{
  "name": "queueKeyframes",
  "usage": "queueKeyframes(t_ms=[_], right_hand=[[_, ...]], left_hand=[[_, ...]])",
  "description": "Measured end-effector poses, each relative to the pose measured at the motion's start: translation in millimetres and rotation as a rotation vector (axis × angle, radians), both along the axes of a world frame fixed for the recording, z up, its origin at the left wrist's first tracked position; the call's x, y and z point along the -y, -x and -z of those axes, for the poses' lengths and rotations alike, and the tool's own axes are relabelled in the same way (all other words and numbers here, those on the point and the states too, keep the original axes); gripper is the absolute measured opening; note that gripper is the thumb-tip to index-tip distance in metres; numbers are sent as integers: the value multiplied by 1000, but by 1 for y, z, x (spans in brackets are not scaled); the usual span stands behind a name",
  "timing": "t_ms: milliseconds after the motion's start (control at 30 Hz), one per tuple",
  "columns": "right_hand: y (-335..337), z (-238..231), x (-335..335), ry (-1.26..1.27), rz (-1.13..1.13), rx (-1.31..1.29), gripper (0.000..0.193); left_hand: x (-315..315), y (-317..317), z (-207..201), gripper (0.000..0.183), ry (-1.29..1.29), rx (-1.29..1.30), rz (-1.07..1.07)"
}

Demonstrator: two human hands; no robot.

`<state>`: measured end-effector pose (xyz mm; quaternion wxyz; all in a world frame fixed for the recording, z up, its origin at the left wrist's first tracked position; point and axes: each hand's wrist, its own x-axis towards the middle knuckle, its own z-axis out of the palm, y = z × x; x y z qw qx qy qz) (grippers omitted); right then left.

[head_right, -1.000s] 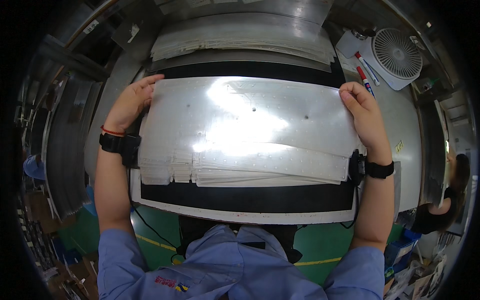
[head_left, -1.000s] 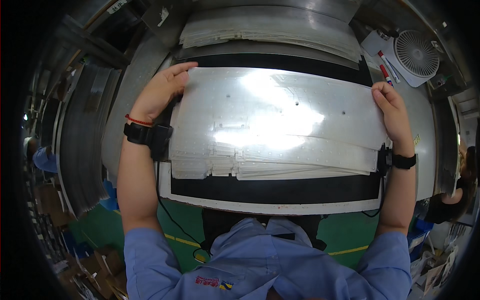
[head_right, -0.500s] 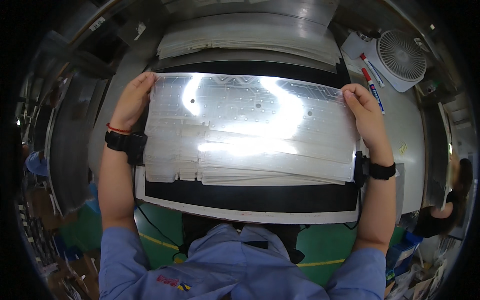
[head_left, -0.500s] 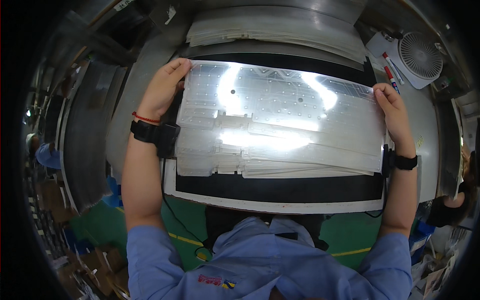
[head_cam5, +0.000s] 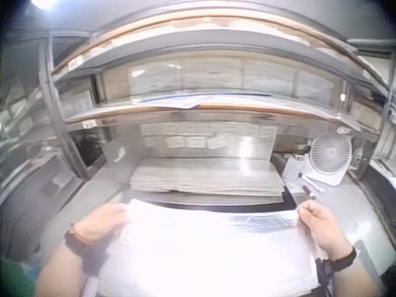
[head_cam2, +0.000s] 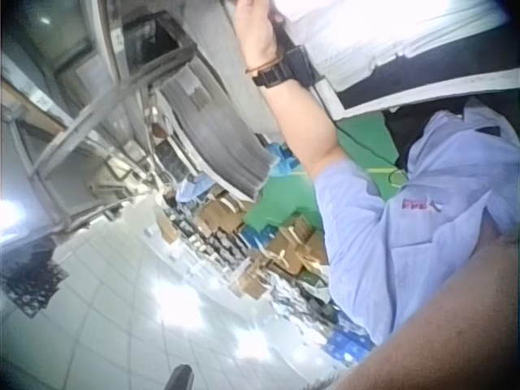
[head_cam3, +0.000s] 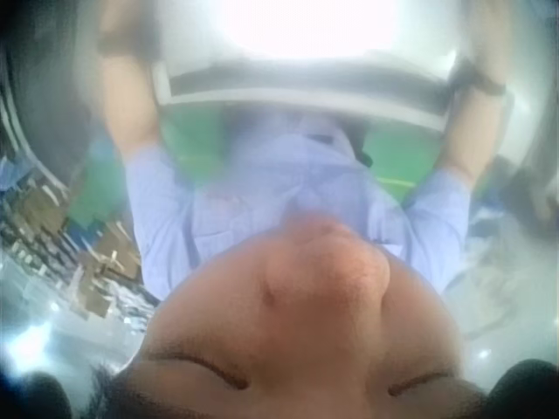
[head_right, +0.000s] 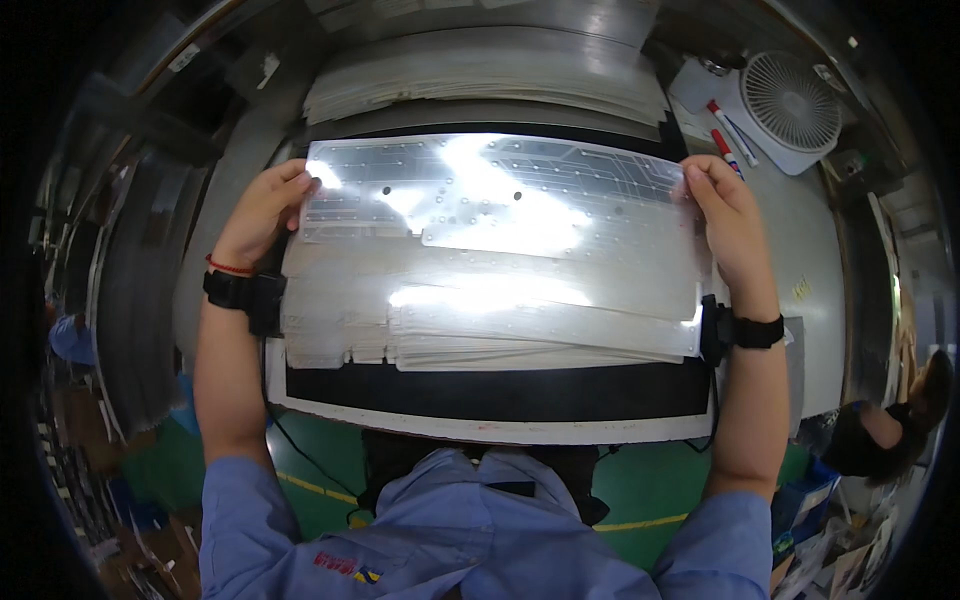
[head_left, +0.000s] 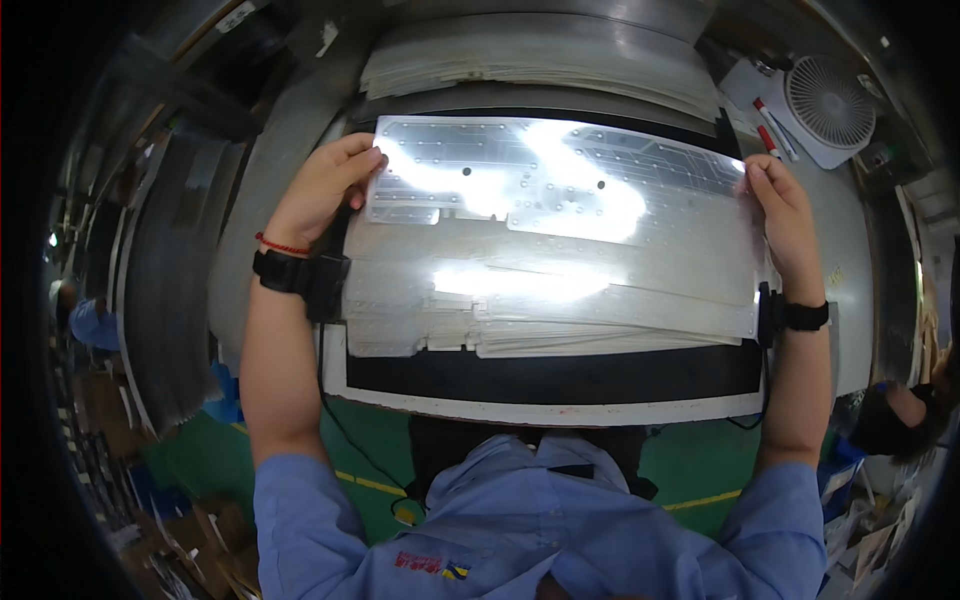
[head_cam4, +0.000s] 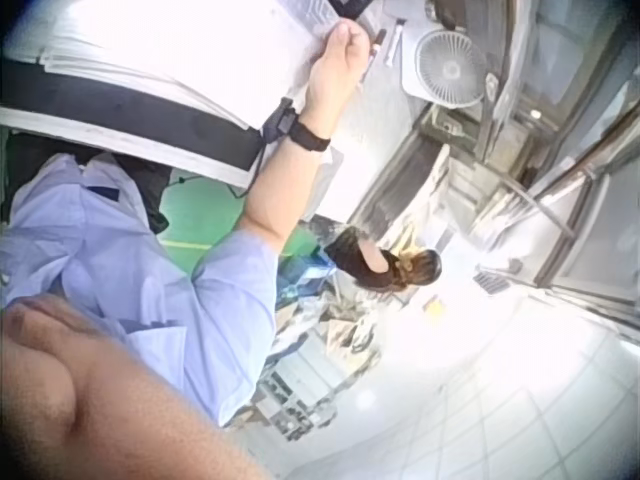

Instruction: Manually sort and align flexible circuit board components in a manufacturing facility.

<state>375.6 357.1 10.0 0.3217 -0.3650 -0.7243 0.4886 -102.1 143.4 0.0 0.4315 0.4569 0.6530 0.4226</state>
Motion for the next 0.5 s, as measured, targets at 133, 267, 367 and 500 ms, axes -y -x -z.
queueKeyframes(t_ms=[133,267,367,500], right_hand=[[3,0,-1,-20,-8,3,22],[4,-5,2,36,-57,68,26],[7,-11,8,88,-68,50,28],[8,-15,10,11,-35,70,29]], left_hand=[[5,0,1,35,-193,158,-69],[9,-15,-13,46,-310,457,222],[19,-71,-36,52,-352,0,369],[22,-110,-45,55,-363,-521,608]])
